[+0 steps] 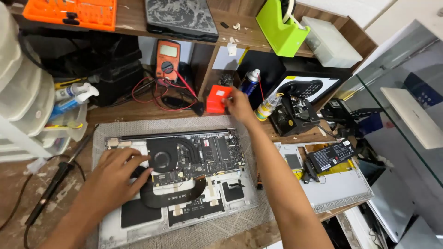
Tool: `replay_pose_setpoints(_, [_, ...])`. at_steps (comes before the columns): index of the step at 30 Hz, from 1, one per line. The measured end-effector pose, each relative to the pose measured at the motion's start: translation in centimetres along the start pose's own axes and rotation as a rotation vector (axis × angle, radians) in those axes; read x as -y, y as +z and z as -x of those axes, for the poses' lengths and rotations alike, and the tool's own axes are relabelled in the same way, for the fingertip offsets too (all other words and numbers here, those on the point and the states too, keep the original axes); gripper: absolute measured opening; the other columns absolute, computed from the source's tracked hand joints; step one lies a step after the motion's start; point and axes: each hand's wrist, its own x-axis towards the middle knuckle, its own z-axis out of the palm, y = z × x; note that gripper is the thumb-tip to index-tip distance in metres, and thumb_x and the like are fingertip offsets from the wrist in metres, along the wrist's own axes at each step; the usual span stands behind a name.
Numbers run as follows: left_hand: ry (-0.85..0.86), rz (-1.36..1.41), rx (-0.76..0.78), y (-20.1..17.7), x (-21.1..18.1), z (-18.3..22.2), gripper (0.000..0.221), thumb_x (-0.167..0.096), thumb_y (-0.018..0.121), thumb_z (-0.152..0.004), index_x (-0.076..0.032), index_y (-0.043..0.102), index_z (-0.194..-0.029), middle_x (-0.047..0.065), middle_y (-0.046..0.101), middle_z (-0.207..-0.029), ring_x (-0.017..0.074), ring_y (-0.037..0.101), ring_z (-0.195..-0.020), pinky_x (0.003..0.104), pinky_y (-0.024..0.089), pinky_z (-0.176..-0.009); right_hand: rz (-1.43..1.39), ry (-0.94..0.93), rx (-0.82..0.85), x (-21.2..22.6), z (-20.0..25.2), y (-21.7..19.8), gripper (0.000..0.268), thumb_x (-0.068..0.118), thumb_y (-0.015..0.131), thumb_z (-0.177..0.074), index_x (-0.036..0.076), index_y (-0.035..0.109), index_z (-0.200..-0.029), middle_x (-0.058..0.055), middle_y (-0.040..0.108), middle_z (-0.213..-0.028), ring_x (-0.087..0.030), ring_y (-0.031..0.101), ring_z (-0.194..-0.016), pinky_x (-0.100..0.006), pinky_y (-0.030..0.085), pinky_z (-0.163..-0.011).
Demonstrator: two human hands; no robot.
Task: Disassembling internal components of a laptop on a repair bench, including removing screws and disconnecting cables.
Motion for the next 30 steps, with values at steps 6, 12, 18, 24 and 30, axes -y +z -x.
replay_pose_setpoints(6, [0.096, 0.001, -0.012, 1.2, 1.1, 0.7, 0.032, -0.035, 0.077, -0.084, -0.015, 0.073, -0.109, 0.002, 0.069, -0.106, 0.0246, 0.067, -0.097, 0.045, 0.048, -0.096, 0.001, -0.018, -0.074, 0.7, -1.7, 0.7, 0.017, 0.001, 0.063, -0.088, 0.011, 0.056, -0.099, -0.004, 0.074, -0.092, -0.022, 0.07, -0.083, -0.037, 0.051, -0.075])
replay_pose_setpoints(12, [0.108, 0.013, -0.015, 1.2, 0.5, 0.5, 0.029, -0.035, 0.076, -0.085, -0.014, 0.074, -0.106, 0.002, 0.071, -0.1, 0.0224, 0.067, -0.09, 0.043, 0.046, -0.095, -0.031, -0.061, -0.198, -2.4, -3.8, 3.5, 0.033, -0.004, 0.062, -0.08, 0.013, 0.064, -0.109, -0.005, 0.075, -0.088, -0.023, 0.071, -0.08, -0.034, 0.053, -0.079])
replay_pose_setpoints(18, [0.096, 0.02, 0.029, 1.6, 0.9, 0.7, 0.028, -0.036, 0.075, -0.086, -0.016, 0.075, -0.106, 0.0, 0.072, -0.099, 0.0212, 0.067, -0.092, 0.044, 0.046, -0.095, -0.04, 0.052, -0.189, -0.9, -4.4, 3.0, 0.032, -0.003, 0.062, -0.083, 0.008, 0.067, -0.113, -0.008, 0.075, -0.09, -0.022, 0.07, -0.088, -0.035, 0.054, -0.081])
replay_pose_setpoints(24, [0.098, 0.009, -0.014, 1.5, 0.6, 0.5, 0.024, -0.034, 0.074, -0.087, -0.016, 0.075, -0.102, 0.0, 0.072, -0.096, 0.021, 0.067, -0.088, 0.044, 0.046, -0.094, 0.074, 0.202, -0.155, 0.8, -4.6, 2.6, 0.03, 0.008, 0.07, -0.085, 0.015, 0.066, -0.114, -0.006, 0.077, -0.101, -0.031, 0.071, -0.098, -0.045, 0.053, -0.081])
replay_pose_setpoints(30, [0.081, 0.014, 0.032, 1.6, 0.9, 0.7, 0.024, -0.035, 0.073, -0.088, -0.017, 0.074, -0.103, 0.0, 0.071, -0.097, 0.0218, 0.065, -0.091, 0.045, 0.046, -0.092, 0.059, 0.173, -0.165, 2.7, -3.2, 1.8, 0.059, 0.013, 0.074, -0.089, 0.014, 0.054, -0.144, -0.007, 0.076, -0.112, -0.032, 0.07, -0.105, -0.047, 0.053, -0.085])
